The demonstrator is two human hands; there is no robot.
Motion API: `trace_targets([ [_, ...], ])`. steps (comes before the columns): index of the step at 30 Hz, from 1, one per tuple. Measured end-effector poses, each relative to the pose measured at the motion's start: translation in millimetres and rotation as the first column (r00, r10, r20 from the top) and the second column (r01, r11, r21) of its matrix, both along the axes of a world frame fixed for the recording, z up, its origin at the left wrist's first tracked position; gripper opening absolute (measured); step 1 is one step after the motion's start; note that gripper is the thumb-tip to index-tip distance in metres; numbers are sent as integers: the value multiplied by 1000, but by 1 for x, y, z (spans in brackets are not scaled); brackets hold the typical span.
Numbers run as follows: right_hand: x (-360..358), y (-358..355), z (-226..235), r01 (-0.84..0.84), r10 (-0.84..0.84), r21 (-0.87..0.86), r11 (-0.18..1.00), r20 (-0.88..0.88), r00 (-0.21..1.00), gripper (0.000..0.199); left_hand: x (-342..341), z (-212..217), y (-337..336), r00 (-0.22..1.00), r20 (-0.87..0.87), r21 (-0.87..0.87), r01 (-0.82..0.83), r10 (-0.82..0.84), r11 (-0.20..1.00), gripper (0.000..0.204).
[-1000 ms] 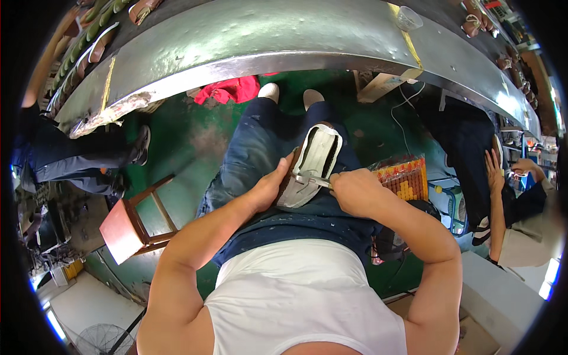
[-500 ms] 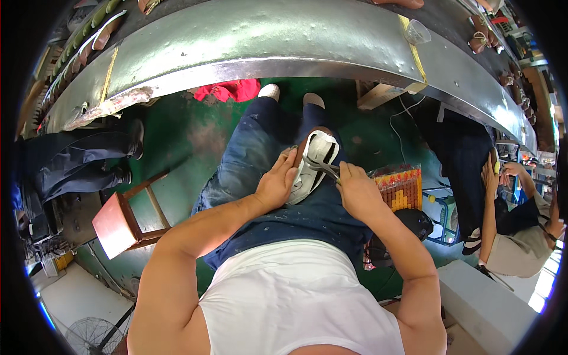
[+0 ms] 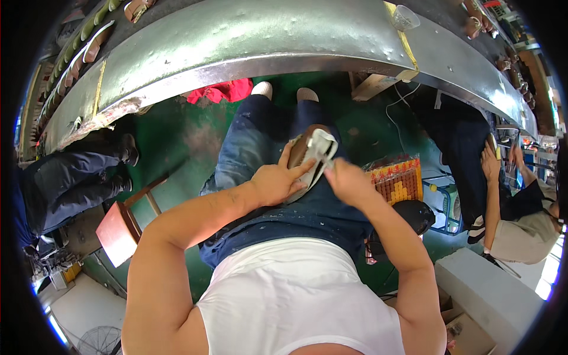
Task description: Pulling and securing shoe upper material over a last using pliers at a conveyor belt.
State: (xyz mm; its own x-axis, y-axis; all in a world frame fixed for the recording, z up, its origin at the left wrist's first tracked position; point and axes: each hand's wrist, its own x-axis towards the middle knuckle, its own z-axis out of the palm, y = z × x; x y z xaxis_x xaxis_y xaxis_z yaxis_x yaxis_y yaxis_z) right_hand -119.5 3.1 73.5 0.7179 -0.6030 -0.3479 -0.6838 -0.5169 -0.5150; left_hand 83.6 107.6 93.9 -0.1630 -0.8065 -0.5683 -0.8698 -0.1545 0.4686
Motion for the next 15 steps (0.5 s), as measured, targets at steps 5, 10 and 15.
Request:
trace_targets([
  [5, -13, 5, 3, -15, 16, 99, 995, 0, 1000, 40, 7, -37, 60, 920, -284, -60, -298, 270, 953, 89],
  [10, -45, 16, -15, 180, -258, 337, 924, 201, 945, 38, 23, 15, 32, 887, -167, 1, -436, 430, 900, 93],
  [15, -66, 48, -52, 362, -617, 553, 751, 390, 683, 28, 47, 69, 7, 890, -346, -390, -425, 298, 817, 58],
])
